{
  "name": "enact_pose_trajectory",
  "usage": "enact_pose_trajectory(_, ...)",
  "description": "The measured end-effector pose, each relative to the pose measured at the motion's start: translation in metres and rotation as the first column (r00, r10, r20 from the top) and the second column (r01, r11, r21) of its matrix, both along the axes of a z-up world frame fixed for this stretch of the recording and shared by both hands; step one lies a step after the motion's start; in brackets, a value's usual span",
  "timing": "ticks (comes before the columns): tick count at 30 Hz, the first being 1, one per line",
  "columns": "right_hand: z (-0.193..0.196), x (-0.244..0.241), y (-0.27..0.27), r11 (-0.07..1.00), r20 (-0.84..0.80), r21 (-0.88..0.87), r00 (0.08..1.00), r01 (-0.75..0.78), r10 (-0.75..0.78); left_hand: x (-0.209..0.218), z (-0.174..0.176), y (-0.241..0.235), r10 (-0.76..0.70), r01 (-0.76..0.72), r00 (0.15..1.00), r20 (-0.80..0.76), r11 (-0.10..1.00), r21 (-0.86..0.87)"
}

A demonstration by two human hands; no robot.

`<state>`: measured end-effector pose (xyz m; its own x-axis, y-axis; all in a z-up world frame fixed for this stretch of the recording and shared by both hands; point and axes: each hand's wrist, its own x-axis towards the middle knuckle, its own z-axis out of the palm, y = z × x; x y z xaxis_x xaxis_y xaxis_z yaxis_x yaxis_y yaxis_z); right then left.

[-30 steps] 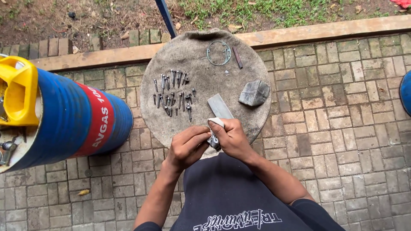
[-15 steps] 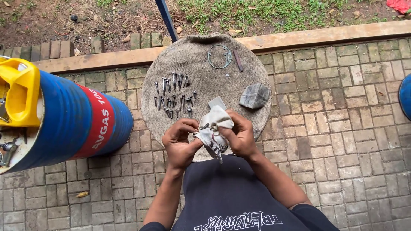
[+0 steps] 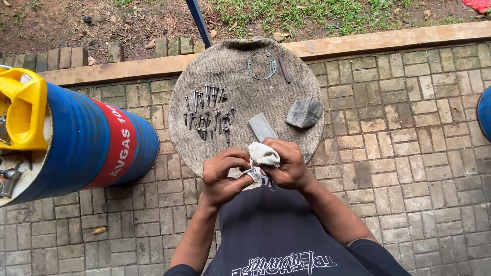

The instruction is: The person cleans small metal screws and bolts using a white cloth. They pick up individual fasteners from a white tray, wipe them thoroughly, and place them onto a burlap sack. The person repeats this process for several screws, handling them one by one.

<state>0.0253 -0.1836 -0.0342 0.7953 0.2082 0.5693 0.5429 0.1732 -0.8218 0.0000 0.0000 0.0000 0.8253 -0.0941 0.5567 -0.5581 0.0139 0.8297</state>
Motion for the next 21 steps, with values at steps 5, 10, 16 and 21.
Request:
enact_pose_trajectory(5,-0.017,-0.005,0.006,0.996,-0.074,-0.011,0.993,0.093,-0.094,0.001,0.003,-0.003,0.034,-0.039,0.997,0.068,0.996,0.080)
enact_pose_trajectory(10,0.002,-0.005,0.008,0.991,-0.235,0.124,0.972,0.057,-0.027,0.001,-0.007,-0.004,0.108,-0.108,0.994,0.003,0.994,-0.017)
enact_pose_trajectory(16,-0.002,-0.007,0.007,0.998,-0.252,0.061,0.968,0.007,0.009,-0.001,-0.022,-0.007,0.158,-0.170,0.984,-0.081,0.969,-0.180)
enact_pose_trajectory(21,-0.017,-0.004,0.000,0.997,-0.216,0.076,0.976,0.016,0.001,-0.001,-0.018,-0.008,0.094,-0.115,0.988,-0.123,0.976,-0.184)
